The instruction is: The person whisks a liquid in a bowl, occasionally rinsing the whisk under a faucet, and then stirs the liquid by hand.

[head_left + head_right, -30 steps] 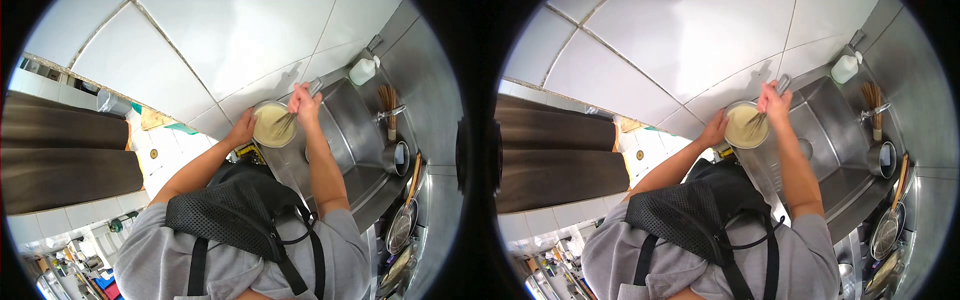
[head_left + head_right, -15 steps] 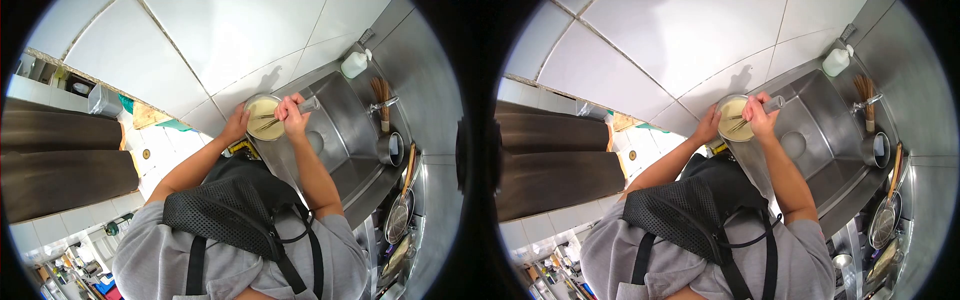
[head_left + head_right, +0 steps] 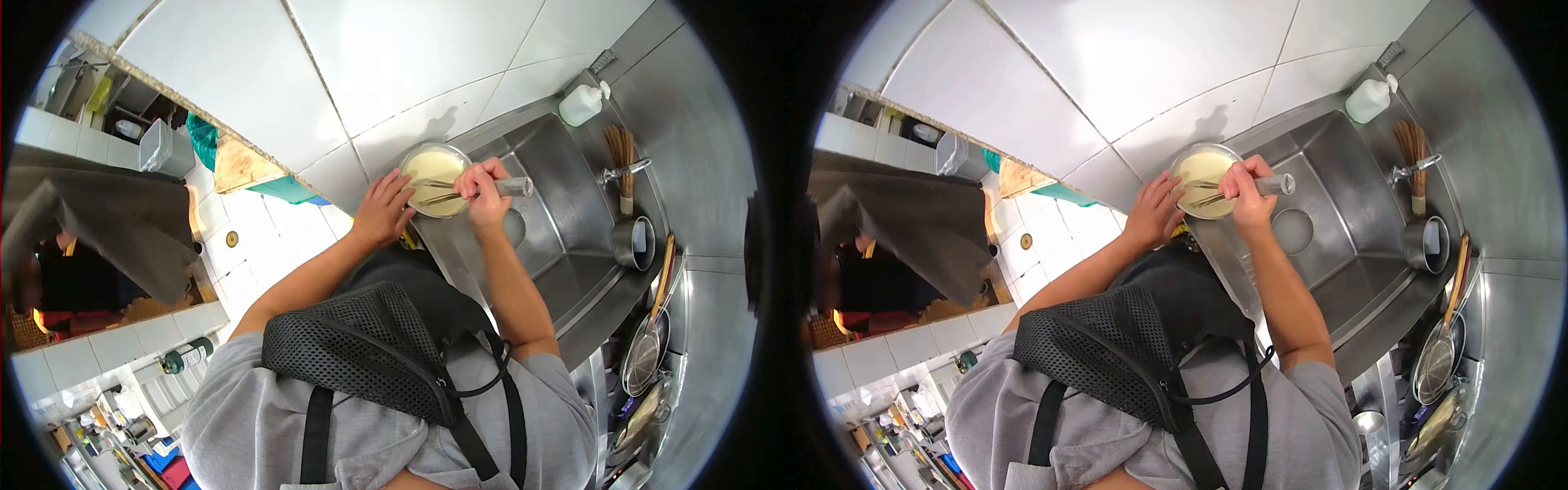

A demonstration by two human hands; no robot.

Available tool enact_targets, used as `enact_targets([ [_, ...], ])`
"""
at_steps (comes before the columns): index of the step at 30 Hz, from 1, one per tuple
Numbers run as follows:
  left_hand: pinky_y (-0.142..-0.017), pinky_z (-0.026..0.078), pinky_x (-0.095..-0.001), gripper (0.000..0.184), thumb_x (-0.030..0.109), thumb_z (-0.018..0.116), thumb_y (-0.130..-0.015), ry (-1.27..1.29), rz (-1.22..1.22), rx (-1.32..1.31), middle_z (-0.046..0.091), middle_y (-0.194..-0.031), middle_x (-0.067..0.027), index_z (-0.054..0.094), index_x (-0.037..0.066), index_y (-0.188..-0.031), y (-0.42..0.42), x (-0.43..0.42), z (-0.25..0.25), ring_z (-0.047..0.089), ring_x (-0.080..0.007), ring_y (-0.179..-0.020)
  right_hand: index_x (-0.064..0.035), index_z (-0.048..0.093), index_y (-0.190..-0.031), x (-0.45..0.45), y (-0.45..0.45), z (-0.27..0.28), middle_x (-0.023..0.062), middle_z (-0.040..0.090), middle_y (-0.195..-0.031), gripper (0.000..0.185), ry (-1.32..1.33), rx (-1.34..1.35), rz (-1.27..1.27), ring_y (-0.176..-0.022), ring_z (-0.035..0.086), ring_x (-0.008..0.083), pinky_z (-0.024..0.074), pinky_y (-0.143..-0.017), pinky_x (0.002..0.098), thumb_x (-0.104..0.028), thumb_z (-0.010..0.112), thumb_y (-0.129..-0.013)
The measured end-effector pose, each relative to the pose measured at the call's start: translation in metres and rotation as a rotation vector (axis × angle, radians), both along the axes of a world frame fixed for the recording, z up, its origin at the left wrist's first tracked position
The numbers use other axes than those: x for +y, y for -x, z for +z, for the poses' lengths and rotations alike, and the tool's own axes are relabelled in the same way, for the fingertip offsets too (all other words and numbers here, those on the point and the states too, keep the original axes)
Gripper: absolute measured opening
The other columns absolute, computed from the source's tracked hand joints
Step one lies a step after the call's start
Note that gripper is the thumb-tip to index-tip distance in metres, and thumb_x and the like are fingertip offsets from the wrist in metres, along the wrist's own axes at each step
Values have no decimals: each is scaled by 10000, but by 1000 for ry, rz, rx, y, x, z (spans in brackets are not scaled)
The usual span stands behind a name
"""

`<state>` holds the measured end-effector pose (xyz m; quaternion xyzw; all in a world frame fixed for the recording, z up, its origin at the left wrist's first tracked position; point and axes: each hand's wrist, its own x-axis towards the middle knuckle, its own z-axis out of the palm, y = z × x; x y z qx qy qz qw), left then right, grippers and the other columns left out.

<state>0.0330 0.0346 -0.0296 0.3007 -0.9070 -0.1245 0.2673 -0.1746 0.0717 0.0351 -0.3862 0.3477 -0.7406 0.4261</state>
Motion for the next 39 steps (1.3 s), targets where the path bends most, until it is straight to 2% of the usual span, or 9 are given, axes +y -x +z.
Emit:
enact_targets([
  [5, -1060, 341, -495, 345, 231, 657, -860, -40, 15, 82, 517, -1313, -123, 586, 53, -1146, 2, 2, 1, 390, -337, -1326, -48, 424, -745, 6, 17, -3, 75, 467, -611, 195, -40, -18, -2, -570, 476, 170, 472, -622, 375, -57, 485, -930],
  [7, -1053, 356, -484, 331, 223, 666, -856, -65, 19, 112, 530, -1294, -123, 593, 52, -1130, 3, 2, 1, 394, -340, -1323, -33, 453, -733, 4, 25, 9, 73, 495, -609, 196, -160, 9, -61, -566, 518, 173, 507, -659, 363, -43, 523, -916],
  [8, -1042, 371, -472, 320, 213, 676, -850, -77, 9, 124, 538, -1279, -121, 599, 49, -1113, 2, 2, 0, 400, -343, -1320, -32, 461, -723, 3, 35, 12, 89, 518, -634, 220, -169, 38, -23, -600, 551, 192, 521, -694, 395, -66, 544, -924],
  [11, -1027, 392, -457, 303, 201, 690, -840, -86, -10, 155, 555, -1250, -119, 608, 45, -1087, 3, 0, -3, 408, -350, -1315, -38, 459, -715, 3, 43, 41, 76, 496, -621, 243, -62, -53, -62, -588, 526, 191, 523, -690, 425, -90, 556, -931],
  [19, -1022, 399, -449, 302, 207, 692, -843, -55, 25, 190, 574, -1223, -116, 617, 47, -1087, 2, 8, -1, 413, -341, -1317, -62, 445, -712, -5, 72, 111, 55, 423, -618, 264, 35, -51, -108, -589, 460, 189, 517, -698, 470, -134, 549, -943],
  [28, -1051, 355, -521, 317, 264, 626, -899, -49, 66, 89, 545, -1289, -90, 597, 69, -1147, 1, 13, 0, 381, -318, -1351, -58, 458, -680, -4, 65, 187, 57, 425, -608, 293, 227, 73, -98, -574, 455, 193, 528, -681, 470, -153, 547, -943],
  [34, -1080, 329, -524, 334, 281, 601, -914, -59, 89, 18, 521, -1329, -76, 583, 72, -1174, 2, 16, 6, 353, -308, -1372, -52, 459, -676, 0, 57, 207, 59, 420, -592, 292, 288, 116, -95, -566, 459, 190, 528, -671, 464, -146, 570, -929],
  [39, -1106, 293, -516, 356, 305, 580, -925, -8, 158, -90, 498, -1377, -60, 581, 90, -1209, 5, 21, 9, 351, -265, -1380, -50, 452, -675, -2, 53, 200, 63, 425, -581, 292, 285, 94, -92, -550, 458, 189, 527, -654, 453, -132, 576, -927],
])
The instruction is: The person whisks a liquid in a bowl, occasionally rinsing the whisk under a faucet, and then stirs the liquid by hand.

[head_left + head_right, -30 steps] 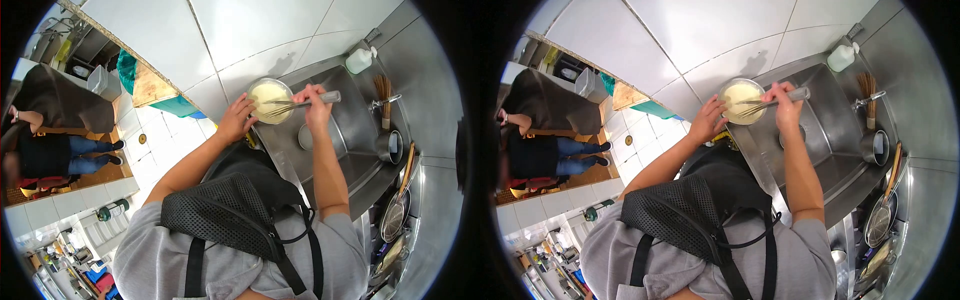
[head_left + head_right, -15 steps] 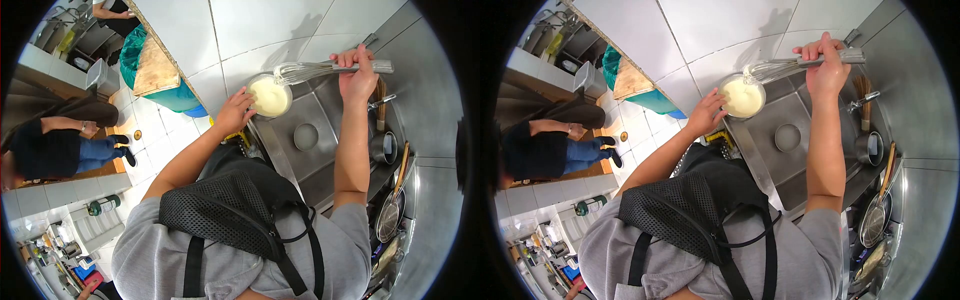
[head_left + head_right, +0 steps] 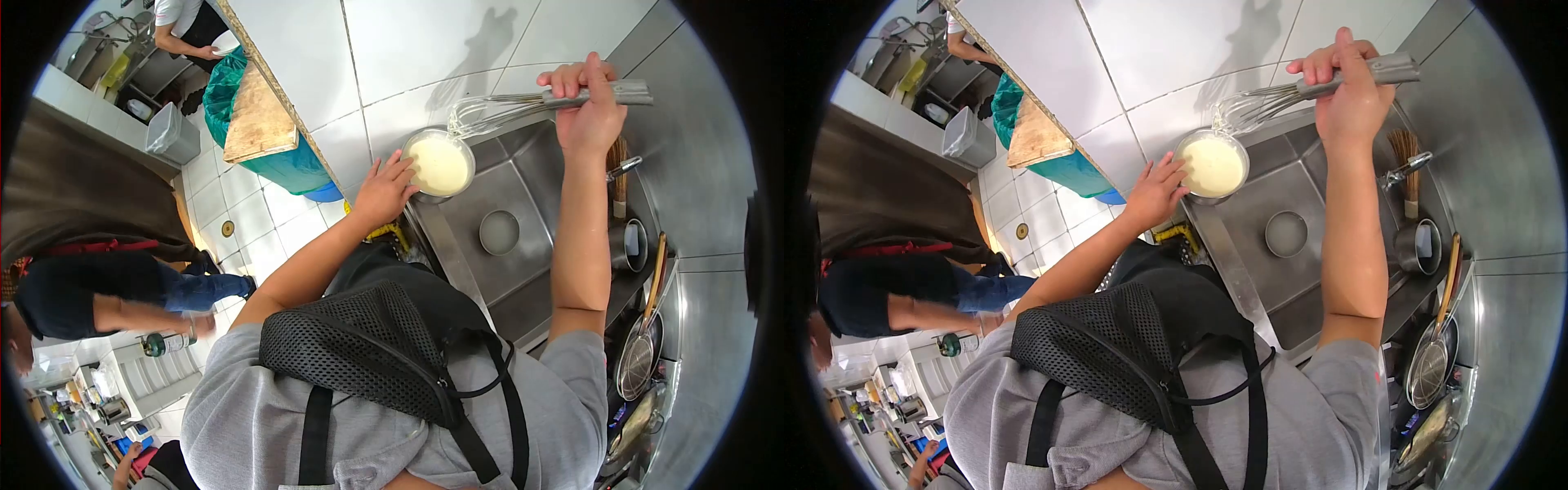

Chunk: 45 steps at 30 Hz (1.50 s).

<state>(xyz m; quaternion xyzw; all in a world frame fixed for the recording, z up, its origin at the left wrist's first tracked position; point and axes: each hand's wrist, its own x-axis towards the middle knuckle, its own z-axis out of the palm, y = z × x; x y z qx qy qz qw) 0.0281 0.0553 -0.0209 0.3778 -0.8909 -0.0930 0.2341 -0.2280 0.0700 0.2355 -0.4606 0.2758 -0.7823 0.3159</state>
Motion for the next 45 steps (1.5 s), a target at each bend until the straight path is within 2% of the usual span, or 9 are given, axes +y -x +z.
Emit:
enact_targets([
  [10, -1119, 286, -495, 340, 286, 579, -922, 102, -39, -25, 511, -1365, -58, 593, 91, -1200, 0, -5, -5, 361, -249, -1374, -38, 448, -691, -28, -14, -77, 57, 478, -584, 332, -101, -61, -155, -522, 476, 155, 533, -590, 403, -187, 591, -951],
  [17, -1102, 302, -511, 305, 252, 602, -907, 24, -100, 69, 562, -1258, -52, 602, 79, -1158, -4, -11, -5, 389, -250, -1355, -50, 462, -685, -31, -28, -128, 41, 471, -612, 267, -294, -5, -195, -541, 474, 149, 535, -642, 391, -73, 599, -913],
  [26, -1067, 339, -533, 281, 213, 680, -849, 41, -183, 169, 605, -1186, -37, 626, 105, -1103, -11, -25, -14, 445, -260, -1316, -91, 356, -600, -49, -44, -157, 20, 352, -511, 394, -337, -402, -338, -429, 337, 140, 311, -417, 321, -178, 582, -911],
  [30, -1076, 331, -527, 277, 215, 693, -838, 45, -206, 198, 611, -1164, -16, 632, 126, -1093, -13, -31, -15, 451, -248, -1312, -93, 356, -601, -41, -29, -144, 20, 330, -488, 391, -433, -158, -137, -411, 306, 136, 309, -412, 328, -175, 561, -924],
  [32, -1083, 319, -525, 267, 232, 681, -843, 50, -194, 207, 607, -1160, -8, 629, 127, -1083, -12, -29, -19, 443, -233, -1316, -99, 357, -597, -46, -21, -143, 23, 328, -477, 401, -347, -133, -423, -398, 288, 137, 302, -407, 328, -187, 557, -933],
  [34, -1091, 306, -522, 259, 249, 669, -848, 60, -174, 208, 603, -1157, 0, 626, 127, -1072, -12, -30, -22, 435, -218, -1320, -106, 353, -592, -48, -27, -155, 24, 328, -473, 417, -310, -214, -464, -393, 287, 136, 302, -404, 323, -206, 563, -939],
  [36, -1087, 309, -522, 260, 247, 681, -837, 89, -181, 226, 604, -1154, 4, 628, 133, -1065, -13, -32, -22, 442, -213, -1315, -89, 368, -588, -43, -31, -162, 42, 367, -459, 418, -344, -308, -173, -378, 331, 142, 307, -380, 314, -191, 582, -932],
  [42, -1073, 327, -531, 298, 214, 709, -818, 86, -146, 231, 616, -1155, 4, 635, 142, -1098, -12, -28, -23, 459, -226, -1310, -85, 378, -597, -54, -12, -173, 39, 354, -455, 407, -304, -388, -484, -362, 321, 157, 305, -363, 346, -191, 578, -934],
  [45, -1078, 322, -523, 300, 215, 712, -815, 99, -145, 244, 623, -1152, 3, 638, 144, -1097, -12, -28, -24, 472, -227, -1300, -79, 392, -611, -49, -14, -170, 40, 361, -455, 383, -380, -352, -257, -357, 321, 154, 314, -361, 346, -167, 579, -933],
])
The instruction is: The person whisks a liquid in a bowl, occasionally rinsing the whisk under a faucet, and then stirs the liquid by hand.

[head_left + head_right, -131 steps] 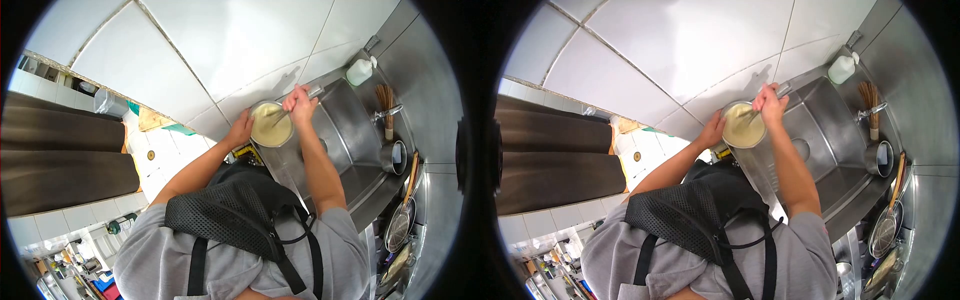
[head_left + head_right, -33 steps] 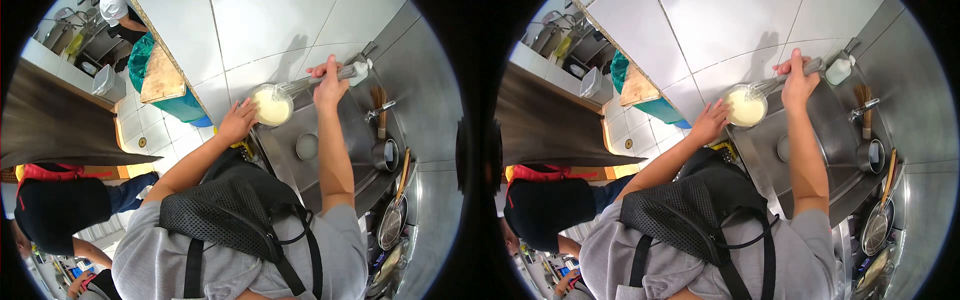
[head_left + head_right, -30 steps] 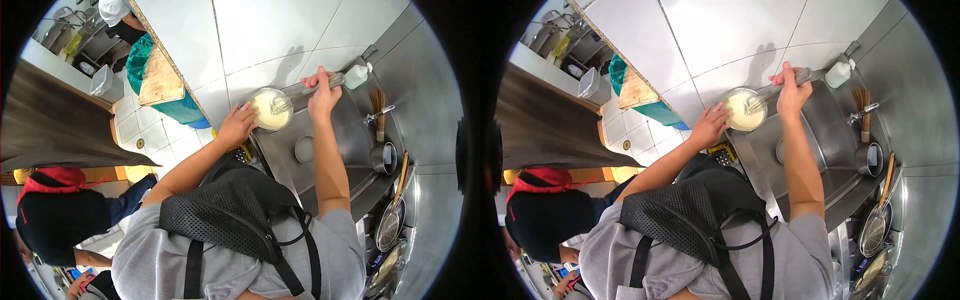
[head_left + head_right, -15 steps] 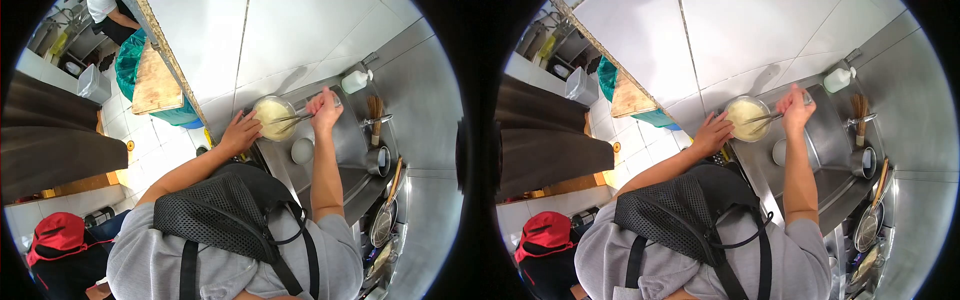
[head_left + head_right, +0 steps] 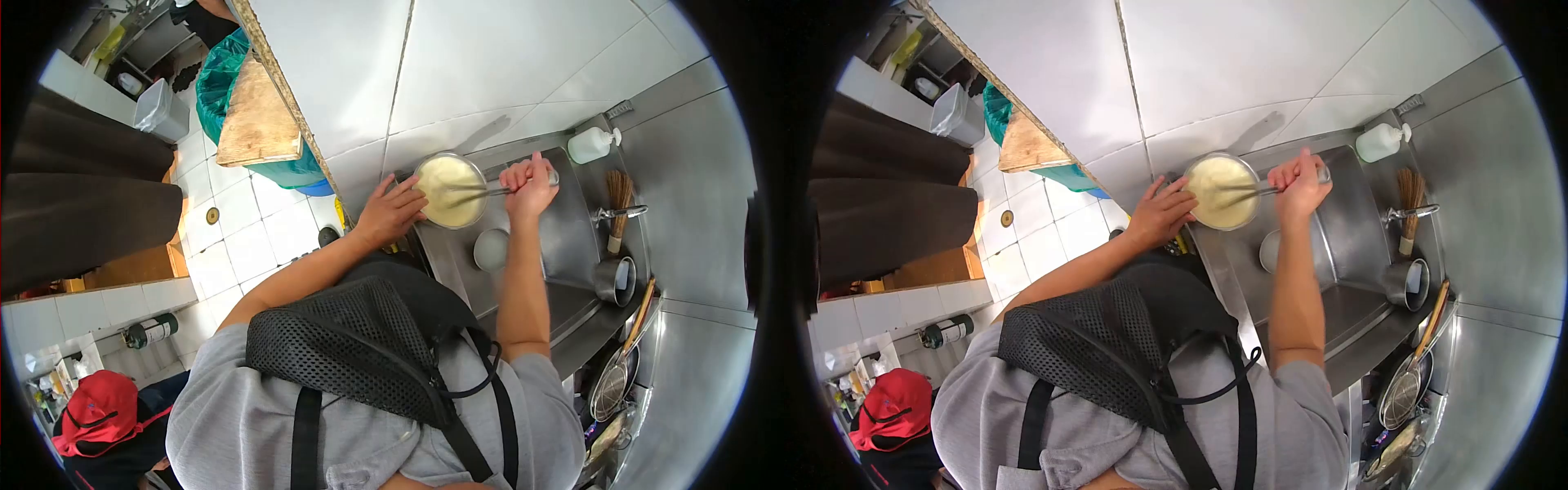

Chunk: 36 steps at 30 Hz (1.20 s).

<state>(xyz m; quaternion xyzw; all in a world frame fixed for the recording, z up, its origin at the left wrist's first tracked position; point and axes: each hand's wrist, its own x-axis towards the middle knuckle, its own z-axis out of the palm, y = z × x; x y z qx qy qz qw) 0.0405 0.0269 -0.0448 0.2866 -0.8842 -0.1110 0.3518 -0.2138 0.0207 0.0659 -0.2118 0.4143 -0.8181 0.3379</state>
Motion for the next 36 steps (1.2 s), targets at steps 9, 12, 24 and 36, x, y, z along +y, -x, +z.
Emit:
enact_targets([
  [9, -1094, 294, -523, 283, 231, 680, -837, -2, 29, -81, 611, -1163, -3, 633, 125, -1095, 0, 7, 12, 440, -208, -1321, -94, 380, -628, -1, 6, 5, 41, 365, -482, 372, -40, 95, 136, -380, 325, 152, 322, -380, 339, -172, 576, -935],
  [12, -1096, 292, -525, 281, 228, 677, -839, -33, 34, -83, 607, -1170, -1, 632, 123, -1096, 1, 10, 14, 433, -206, -1327, -87, 376, -626, -7, 4, 8, 40, 366, -482, 372, -18, 110, -68, -378, 320, 149, 320, -384, 331, -161, 574, -932],
  [24, -1082, 320, -521, 289, 220, 686, -841, -11, 34, -109, 617, -1173, -12, 636, 128, -1111, 3, 8, 12, 455, -230, -1312, -89, 370, -623, -6, -10, 18, 24, 353, -475, 376, -7, 78, 33, -373, 331, 138, 317, -385, 329, -133, 579, -932],
  [36, -1086, 317, -520, 298, 216, 685, -842, -37, 36, -111, 613, -1184, -17, 630, 126, -1121, 4, 11, 14, 447, -233, -1318, -85, 366, -638, -9, 11, 17, 35, 353, -473, 357, -19, 115, -152, -374, 341, 147, 323, -382, 336, -102, 552, -942],
])
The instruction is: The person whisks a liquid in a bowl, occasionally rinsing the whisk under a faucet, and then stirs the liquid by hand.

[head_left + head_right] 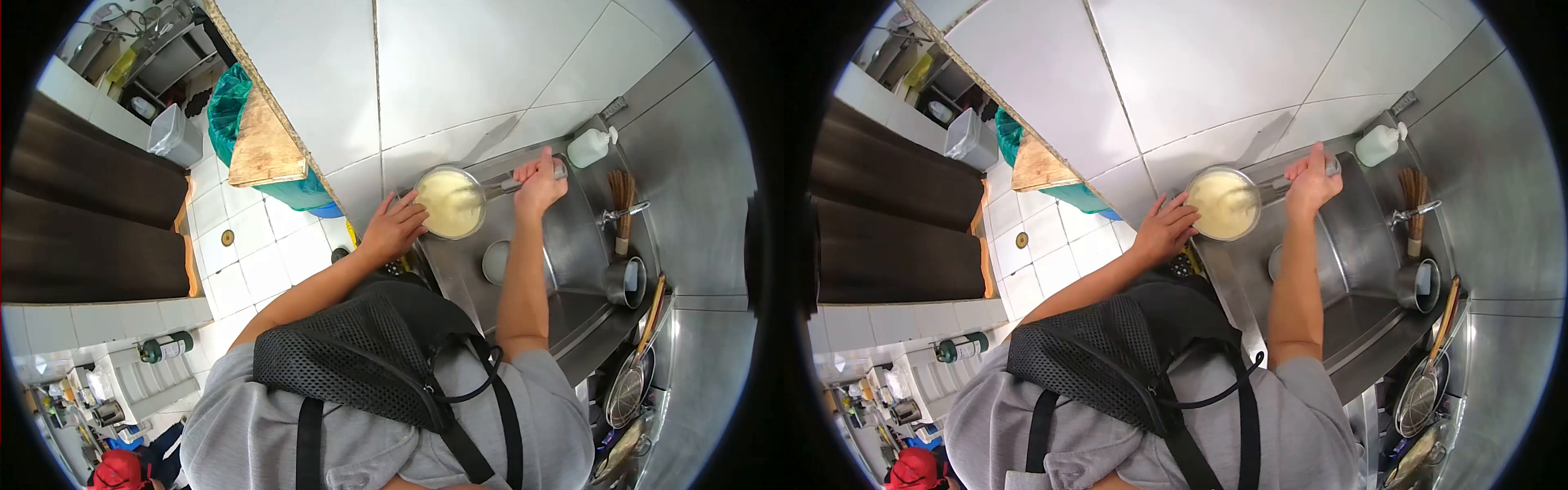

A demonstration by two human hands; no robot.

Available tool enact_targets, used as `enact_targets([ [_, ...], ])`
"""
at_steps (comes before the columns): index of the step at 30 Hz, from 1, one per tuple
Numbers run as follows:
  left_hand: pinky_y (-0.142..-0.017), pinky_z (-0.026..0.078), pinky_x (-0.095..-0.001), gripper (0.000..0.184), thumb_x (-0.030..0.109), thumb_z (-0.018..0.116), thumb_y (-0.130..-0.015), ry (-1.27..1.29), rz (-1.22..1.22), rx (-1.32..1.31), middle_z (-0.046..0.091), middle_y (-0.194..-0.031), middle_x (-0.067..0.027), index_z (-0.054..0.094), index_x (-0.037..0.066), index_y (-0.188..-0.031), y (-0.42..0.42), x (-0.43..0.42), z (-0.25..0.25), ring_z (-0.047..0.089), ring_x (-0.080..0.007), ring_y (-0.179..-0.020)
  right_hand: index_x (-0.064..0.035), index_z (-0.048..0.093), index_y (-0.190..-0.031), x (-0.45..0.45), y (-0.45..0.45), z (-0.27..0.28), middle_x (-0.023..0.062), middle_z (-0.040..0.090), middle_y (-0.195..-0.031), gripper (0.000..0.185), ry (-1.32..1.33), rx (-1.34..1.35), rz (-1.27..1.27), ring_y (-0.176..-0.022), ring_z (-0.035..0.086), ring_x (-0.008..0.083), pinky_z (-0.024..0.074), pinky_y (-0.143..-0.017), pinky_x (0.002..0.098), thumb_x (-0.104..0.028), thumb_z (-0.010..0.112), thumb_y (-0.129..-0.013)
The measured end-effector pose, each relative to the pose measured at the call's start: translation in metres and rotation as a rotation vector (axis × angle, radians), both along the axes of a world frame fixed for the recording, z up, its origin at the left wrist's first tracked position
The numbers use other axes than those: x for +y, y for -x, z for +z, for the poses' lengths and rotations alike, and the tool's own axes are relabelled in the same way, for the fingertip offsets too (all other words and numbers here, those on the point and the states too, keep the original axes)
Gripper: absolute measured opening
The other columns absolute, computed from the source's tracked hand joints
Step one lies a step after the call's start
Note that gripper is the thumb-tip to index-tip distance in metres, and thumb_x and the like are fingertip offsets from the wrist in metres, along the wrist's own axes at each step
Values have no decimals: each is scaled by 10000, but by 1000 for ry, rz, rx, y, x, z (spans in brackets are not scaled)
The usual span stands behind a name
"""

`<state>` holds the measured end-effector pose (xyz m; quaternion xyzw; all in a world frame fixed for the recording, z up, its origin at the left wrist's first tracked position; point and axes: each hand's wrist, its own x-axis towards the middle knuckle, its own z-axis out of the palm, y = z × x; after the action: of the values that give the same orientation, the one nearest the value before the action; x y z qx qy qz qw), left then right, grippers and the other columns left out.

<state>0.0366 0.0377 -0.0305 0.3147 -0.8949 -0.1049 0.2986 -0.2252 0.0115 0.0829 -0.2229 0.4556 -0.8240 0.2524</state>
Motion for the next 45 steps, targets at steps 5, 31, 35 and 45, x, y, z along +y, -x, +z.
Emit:
enact_targets([
  [5, -1085, 319, -515, 304, 212, 688, -840, -12, 9, 10, 613, -1186, -16, 630, 125, -1126, 0, -1, 3, 443, -236, -1321, -91, 356, -626, 7, -13, -5, 30, 359, -483, 380, 14, -78, 360, -384, 338, 141, 315, -388, 324, -121, 564, -942],
  [31, -1073, 321, -522, 270, 208, 680, -851, -4, -8, 45, 617, -1177, -21, 630, 123, -1103, -1, 3, 0, 455, -240, -1311, -84, 387, -668, -6, -4, -1, 29, 359, -478, 317, -33, 16, 264, -370, 340, 144, 313, -372, 320, -90, 576, -922],
  [35, -1072, 323, -513, 268, 204, 681, -848, -31, 7, 37, 617, -1176, -24, 630, 119, -1097, 1, 5, 1, 458, -238, -1309, -82, 388, -670, -5, -23, -15, 26, 362, -481, 305, 29, -100, 189, -366, 335, 144, 316, -371, 326, -80, 562, -921],
  [45, -1074, 318, -517, 265, 202, 680, -849, -37, -9, 46, 617, -1180, -26, 635, 119, -1096, -2, 2, 1, 452, -239, -1315, -78, 386, -641, -6, -24, -2, 31, 396, -479, 330, -6, -78, 502, -363, 372, 133, 319, -349, 318, -44, 610, -882],
])
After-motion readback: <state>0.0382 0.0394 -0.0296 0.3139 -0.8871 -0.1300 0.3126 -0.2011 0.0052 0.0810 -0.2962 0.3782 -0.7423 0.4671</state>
